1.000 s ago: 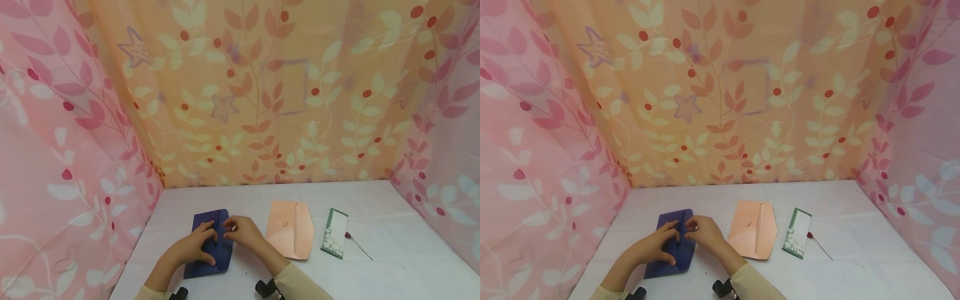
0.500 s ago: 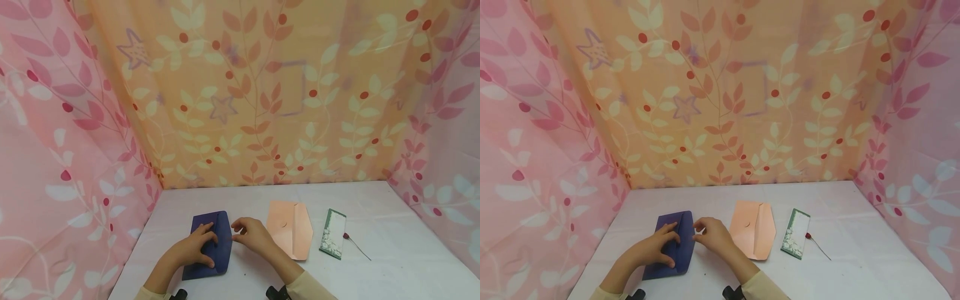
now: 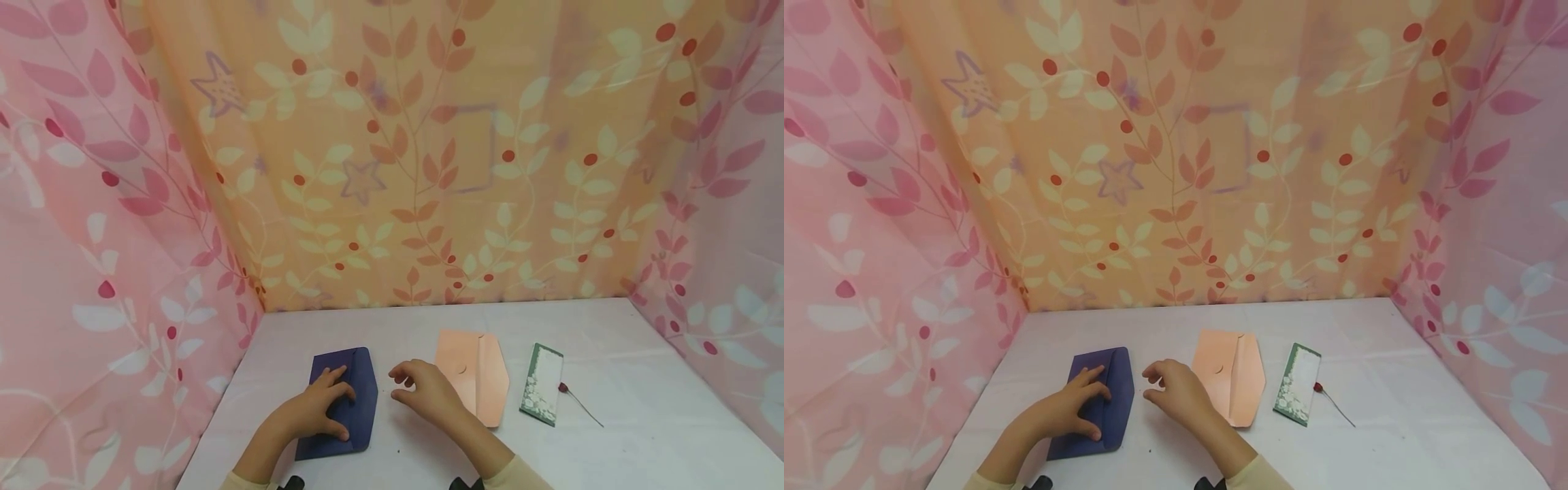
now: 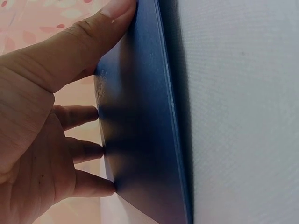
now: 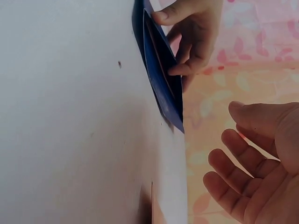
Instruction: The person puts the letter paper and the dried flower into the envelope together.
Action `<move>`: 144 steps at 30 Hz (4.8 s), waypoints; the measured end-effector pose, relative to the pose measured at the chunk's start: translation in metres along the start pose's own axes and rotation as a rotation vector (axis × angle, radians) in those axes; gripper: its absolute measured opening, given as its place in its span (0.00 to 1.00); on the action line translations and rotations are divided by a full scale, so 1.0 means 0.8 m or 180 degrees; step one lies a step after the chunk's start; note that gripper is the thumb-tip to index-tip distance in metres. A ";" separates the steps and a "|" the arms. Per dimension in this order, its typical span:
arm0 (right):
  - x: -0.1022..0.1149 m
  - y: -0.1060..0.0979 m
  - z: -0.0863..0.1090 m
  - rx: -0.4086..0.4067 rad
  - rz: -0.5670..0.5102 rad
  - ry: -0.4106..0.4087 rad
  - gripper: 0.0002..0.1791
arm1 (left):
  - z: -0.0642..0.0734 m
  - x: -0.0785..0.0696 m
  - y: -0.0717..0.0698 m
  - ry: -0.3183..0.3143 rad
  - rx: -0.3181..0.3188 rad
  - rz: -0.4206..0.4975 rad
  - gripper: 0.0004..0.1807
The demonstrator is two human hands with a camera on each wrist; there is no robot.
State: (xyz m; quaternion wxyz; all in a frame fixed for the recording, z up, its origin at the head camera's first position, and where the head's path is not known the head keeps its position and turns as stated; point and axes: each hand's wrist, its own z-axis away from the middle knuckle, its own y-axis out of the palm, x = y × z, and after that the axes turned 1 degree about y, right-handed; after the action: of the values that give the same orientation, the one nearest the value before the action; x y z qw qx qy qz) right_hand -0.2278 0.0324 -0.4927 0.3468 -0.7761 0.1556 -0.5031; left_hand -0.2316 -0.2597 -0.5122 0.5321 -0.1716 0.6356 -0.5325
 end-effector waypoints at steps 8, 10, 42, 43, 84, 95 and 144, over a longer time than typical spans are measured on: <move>-0.003 -0.009 0.010 -0.0021 0.0235 -0.0047 0.15 | 0.003 0.000 -0.003 0.0034 -0.0033 0.0003 0.29; -0.005 -0.011 0.014 -0.0022 0.0304 -0.0062 0.15 | 0.003 0.000 -0.003 0.0063 -0.0046 0.0008 0.28; -0.037 -0.064 0.063 -0.0259 0.0911 -0.0261 0.19 | -0.025 -0.071 0.011 0.0896 -0.0627 -0.0907 0.18; -0.038 -0.066 0.064 -0.0289 0.0917 -0.0266 0.19 | -0.026 -0.074 0.011 0.0910 -0.0639 -0.0917 0.18; -0.113 -0.131 0.106 -0.0773 0.0972 -0.0129 0.22 | -0.095 -0.173 0.052 0.1439 -0.0630 -0.1210 0.21; -0.132 -0.139 0.109 -0.0767 0.0910 0.0041 0.22 | -0.117 -0.190 0.054 0.1483 -0.0491 -0.1311 0.26; -0.190 -0.130 0.115 -0.0499 0.0423 0.0620 0.24 | -0.224 -0.215 0.065 0.0818 0.0648 -0.1144 0.51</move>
State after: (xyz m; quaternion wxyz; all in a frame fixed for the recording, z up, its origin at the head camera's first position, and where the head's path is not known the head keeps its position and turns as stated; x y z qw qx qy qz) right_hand -0.2244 0.2310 -0.5460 0.3009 -0.7363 0.2784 -0.5383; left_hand -0.3027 -0.0169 -0.4957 0.3581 -0.1583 0.6003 -0.6973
